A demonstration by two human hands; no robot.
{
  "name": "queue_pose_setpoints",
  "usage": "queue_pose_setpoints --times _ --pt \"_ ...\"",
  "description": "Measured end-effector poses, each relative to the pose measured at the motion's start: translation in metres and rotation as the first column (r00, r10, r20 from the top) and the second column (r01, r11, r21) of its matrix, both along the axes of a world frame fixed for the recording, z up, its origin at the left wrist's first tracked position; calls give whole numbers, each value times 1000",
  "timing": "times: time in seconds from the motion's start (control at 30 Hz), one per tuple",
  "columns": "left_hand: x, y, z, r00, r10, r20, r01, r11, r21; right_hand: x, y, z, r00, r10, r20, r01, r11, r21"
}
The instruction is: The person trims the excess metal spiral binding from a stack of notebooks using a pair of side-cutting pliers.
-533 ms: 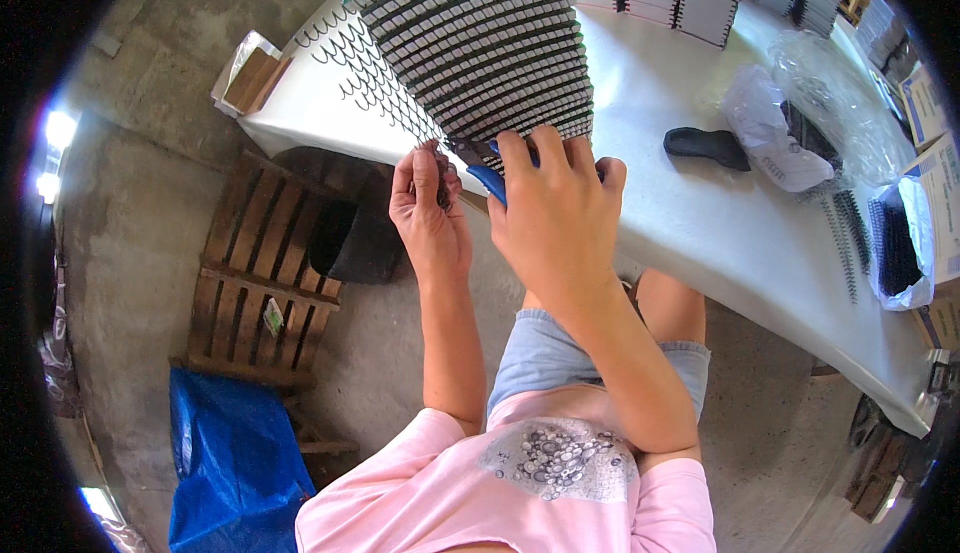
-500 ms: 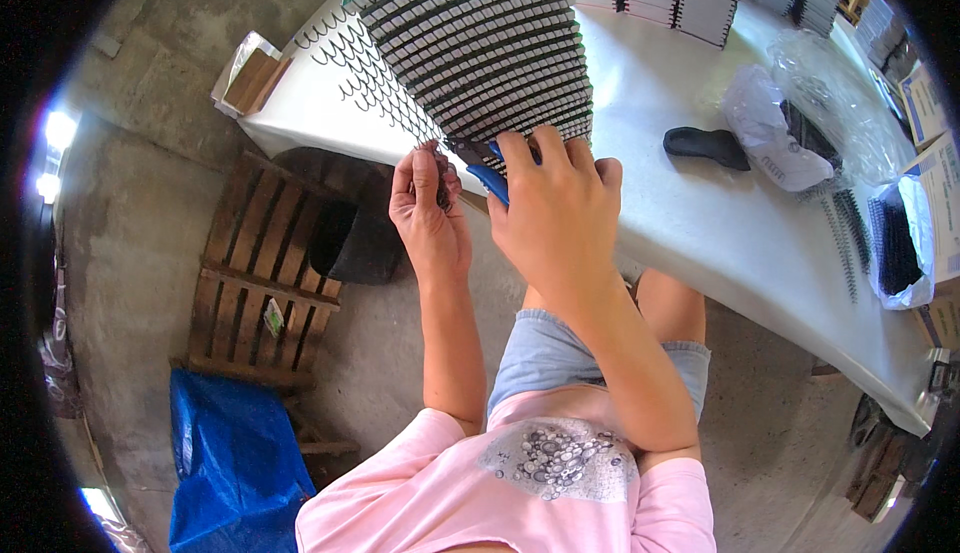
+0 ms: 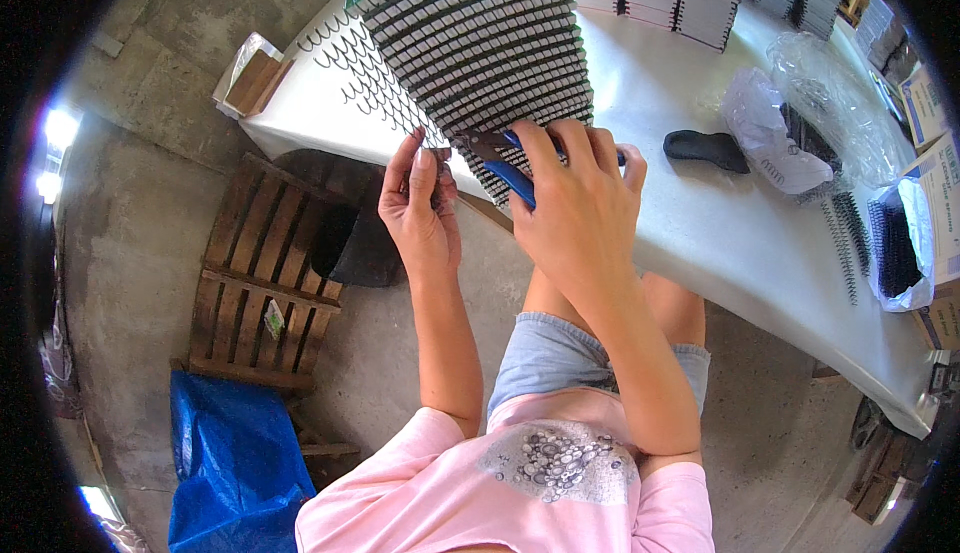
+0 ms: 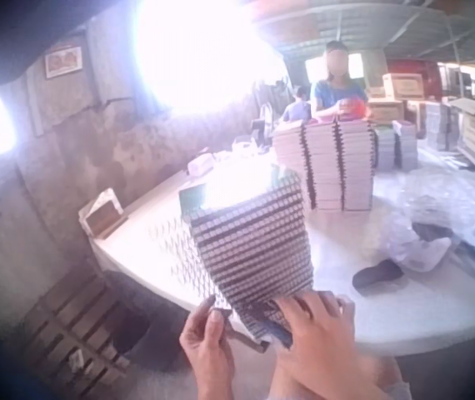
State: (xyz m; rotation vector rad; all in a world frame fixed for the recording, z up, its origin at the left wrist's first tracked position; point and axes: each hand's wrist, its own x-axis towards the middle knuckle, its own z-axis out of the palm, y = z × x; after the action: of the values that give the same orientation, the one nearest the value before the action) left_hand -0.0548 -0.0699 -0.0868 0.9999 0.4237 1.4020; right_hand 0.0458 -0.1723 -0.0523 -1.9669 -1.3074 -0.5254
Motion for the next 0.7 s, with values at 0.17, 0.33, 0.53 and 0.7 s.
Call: queue_pose_setpoints --times 0.17,0.33,0.53,0.7 --pt "-2 4 -2 999 -23 -24 23 1000 5 -5 8 0 999 3 34 -2 1000 -24" --pt "-6 6 -5 998 -53 -27 54 997 51 -10 8 6 999 -3 38 6 997 -80" --pt "-2 3 -3 999 -33 -17 33 999 31 -2 10 -4 976 71 -206 -102 984 -144" --pt "-8 4 -1 998 7 58 -5 999 -43 4 5 -4 987 105 -123 -111 993 -42"
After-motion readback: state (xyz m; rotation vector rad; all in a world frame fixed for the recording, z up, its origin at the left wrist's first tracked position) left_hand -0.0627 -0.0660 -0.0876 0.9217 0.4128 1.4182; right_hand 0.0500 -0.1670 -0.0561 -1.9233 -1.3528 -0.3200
